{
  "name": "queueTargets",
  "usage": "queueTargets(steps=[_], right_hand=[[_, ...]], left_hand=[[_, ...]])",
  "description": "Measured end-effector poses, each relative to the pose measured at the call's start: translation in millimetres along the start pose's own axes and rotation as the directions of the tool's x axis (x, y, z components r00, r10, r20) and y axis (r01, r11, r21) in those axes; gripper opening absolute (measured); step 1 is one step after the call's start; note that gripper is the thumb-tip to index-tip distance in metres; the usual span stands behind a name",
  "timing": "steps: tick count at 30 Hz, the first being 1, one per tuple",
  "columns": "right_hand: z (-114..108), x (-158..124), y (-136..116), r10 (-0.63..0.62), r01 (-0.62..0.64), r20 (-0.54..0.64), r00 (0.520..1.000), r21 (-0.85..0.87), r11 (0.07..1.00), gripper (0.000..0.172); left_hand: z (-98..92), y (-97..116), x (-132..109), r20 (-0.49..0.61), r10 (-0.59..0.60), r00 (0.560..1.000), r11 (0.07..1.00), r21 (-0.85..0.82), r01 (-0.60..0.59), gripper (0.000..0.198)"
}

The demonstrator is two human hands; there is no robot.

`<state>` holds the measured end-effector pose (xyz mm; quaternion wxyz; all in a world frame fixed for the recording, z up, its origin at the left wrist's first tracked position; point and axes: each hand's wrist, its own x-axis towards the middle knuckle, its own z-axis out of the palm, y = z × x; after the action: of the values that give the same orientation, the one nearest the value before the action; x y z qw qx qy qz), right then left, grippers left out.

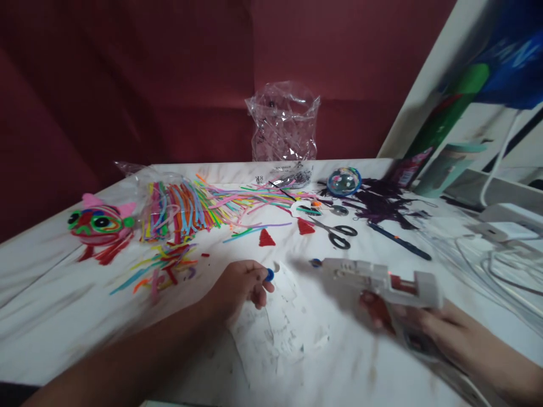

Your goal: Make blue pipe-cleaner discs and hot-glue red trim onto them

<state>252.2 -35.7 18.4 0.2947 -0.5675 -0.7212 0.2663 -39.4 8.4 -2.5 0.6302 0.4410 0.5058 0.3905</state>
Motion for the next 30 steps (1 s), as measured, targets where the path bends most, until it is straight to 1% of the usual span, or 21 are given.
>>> queueTargets(steps=[2,3,4,5,6,7,8,9,10,11,12,13,14,15,17,18,19,20,23,27,30], right_hand=[[9,-4,-8,0.019,-0.051,0.18,0.983,0.174,0.983,0.053],[13,-6,-12,0.028,-0.076,0.216,0.976,0.216,0.973,0.049],[17,-7,-15,0.045,-0.094,0.213,0.976,0.228,0.969,0.046],[20,-8,-18,0.055,-0.102,0.199,0.978,0.234,0.967,0.044],[23,-8,-20,0.055,-0.099,0.183,0.982,0.243,0.965,0.041],[26,-8,-22,0.041,-0.085,0.174,0.984,0.253,0.964,0.038],[29,-8,-23,0.017,-0.063,0.172,0.985,0.264,0.962,0.034],[31,-8,-24,-0.013,-0.035,0.171,0.985,0.271,0.962,0.031],[33,-8,-23,-0.044,-0.004,0.172,0.984,0.268,0.963,0.027],[34,-8,-22,-0.07,0.022,0.187,0.98,0.249,0.968,0.024],[35,-7,-20,-0.088,0.041,0.213,0.973,0.217,0.975,0.023],[36,-7,-19,-0.094,0.052,0.24,0.966,0.174,0.983,0.023],[36,-7,-17,-0.092,0.059,0.264,0.96,0.13,0.99,0.024],[36,-6,-16,-0.086,0.062,0.29,0.953,0.094,0.994,0.025],[37,-4,-17,-0.09,0.074,0.326,0.941,0.061,0.995,0.026],[38,-2,-19,-0.101,0.085,0.339,0.935,0.061,0.994,0.025],[38,0,-21,-0.116,0.099,0.353,0.928,0.066,0.993,0.023],[38,1,-23,-0.129,0.111,0.363,0.923,0.071,0.991,0.022],[40,3,-25,-0.137,0.127,0.359,0.923,0.052,0.991,0.021],[42,1,-20,-0.124,0.122,0.307,0.943,0.026,0.992,0.023],[43,1,-20,-0.132,0.134,0.295,0.946,0.015,0.991,0.023]], left_hand=[[-0.4,0,-6,-0.073,0.088,0.993,0.996,0.029,-0.086,0.018],[-1.0,0,-10,-0.101,0.138,0.985,0.989,0.065,-0.132,0.018],[-1.5,0,-15,-0.103,0.19,0.976,0.976,0.129,-0.176,0.019],[-1.6,-2,-21,-0.07,0.255,0.964,0.946,0.227,-0.233,0.018],[-1.0,-4,-27,-0.002,0.339,0.941,0.882,0.348,-0.317,0.017],[0.3,-8,-34,0.116,0.435,0.893,0.768,0.47,-0.435,0.016],[2.4,-12,-39,0.267,0.54,0.798,0.589,0.557,-0.585,0.014],[5.0,-17,-44,0.413,0.623,0.664,0.382,0.581,-0.719,0.013],[7.9,-23,-48,0.541,0.646,0.538,0.192,0.567,-0.801,0.012],[10.7,-28,-50,0.632,0.639,0.438,0.039,0.542,-0.839,0.012],[13.0,-33,-51,0.689,0.62,0.376,-0.071,0.527,-0.847,0.013],[14.8,-37,-51,0.72,0.596,0.355,-0.142,0.53,-0.836,0.014],[15.7,-40,-50,0.727,0.585,0.361,-0.184,0.552,-0.813,0.015],[16.0,-42,-48,0.719,0.577,0.387,-0.201,0.585,-0.786,0.015],[15.0,-43,-46,0.698,0.553,0.455,-0.189,0.637,-0.748,0.014],[14.0,-43,-45,0.69,0.54,0.481,-0.172,0.65,-0.74,0.013],[13.1,-44,-44,0.689,0.525,0.499,-0.156,0.655,-0.74,0.013],[12.2,-45,-44,0.696,0.507,0.508,-0.149,0.652,-0.743,0.012],[10.4,-50,-42,0.726,0.469,0.503,-0.183,0.637,-0.749,0.01],[9.9,-56,-40,0.758,0.445,0.477,-0.256,0.618,-0.743,0.009],[10.0,-57,-41,0.759,0.453,0.468,-0.266,0.616,-0.741,0.01]])
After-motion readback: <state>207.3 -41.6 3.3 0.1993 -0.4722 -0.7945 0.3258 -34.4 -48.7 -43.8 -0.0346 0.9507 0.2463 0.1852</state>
